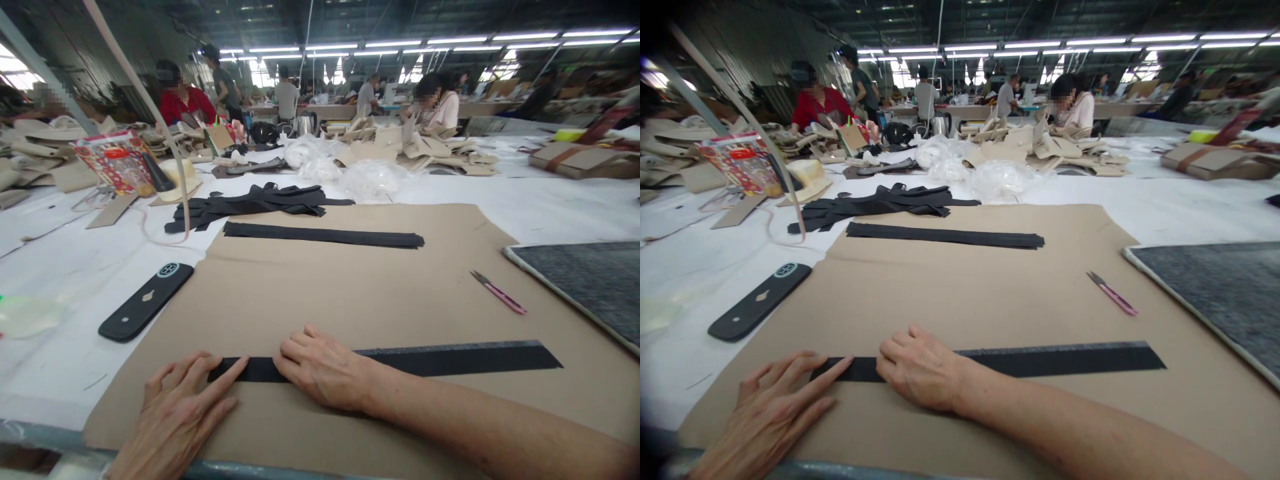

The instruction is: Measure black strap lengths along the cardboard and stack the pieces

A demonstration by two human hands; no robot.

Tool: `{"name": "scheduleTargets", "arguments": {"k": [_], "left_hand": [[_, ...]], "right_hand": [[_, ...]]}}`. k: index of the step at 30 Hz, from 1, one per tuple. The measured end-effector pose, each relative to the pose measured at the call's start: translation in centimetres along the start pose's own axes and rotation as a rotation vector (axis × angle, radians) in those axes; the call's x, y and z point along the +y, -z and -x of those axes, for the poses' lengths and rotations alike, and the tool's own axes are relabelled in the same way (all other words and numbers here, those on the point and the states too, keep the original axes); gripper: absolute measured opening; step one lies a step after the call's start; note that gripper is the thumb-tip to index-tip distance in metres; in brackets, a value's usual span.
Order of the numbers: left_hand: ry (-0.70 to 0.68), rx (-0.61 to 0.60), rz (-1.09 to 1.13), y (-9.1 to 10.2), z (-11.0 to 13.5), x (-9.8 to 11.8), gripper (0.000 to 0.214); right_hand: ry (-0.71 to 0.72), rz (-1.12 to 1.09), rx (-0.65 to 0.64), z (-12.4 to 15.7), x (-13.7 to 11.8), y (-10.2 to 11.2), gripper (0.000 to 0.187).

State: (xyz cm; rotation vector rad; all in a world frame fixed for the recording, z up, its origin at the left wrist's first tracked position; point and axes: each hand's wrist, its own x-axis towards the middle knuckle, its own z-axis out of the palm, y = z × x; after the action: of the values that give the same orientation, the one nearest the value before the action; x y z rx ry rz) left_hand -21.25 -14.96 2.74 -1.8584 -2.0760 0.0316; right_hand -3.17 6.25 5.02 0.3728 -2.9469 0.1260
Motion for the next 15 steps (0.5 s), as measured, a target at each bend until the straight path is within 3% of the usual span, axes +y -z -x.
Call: {"name": "scheduleTargets", "arguments": {"k": [15], "left_hand": [[0.019,0.018,0.012,-0.8,0.1,-0.2,0.043]], "right_hand": [[-0.034,0.020,-0.019,4.6,0.9,1.0,0.016]]}}
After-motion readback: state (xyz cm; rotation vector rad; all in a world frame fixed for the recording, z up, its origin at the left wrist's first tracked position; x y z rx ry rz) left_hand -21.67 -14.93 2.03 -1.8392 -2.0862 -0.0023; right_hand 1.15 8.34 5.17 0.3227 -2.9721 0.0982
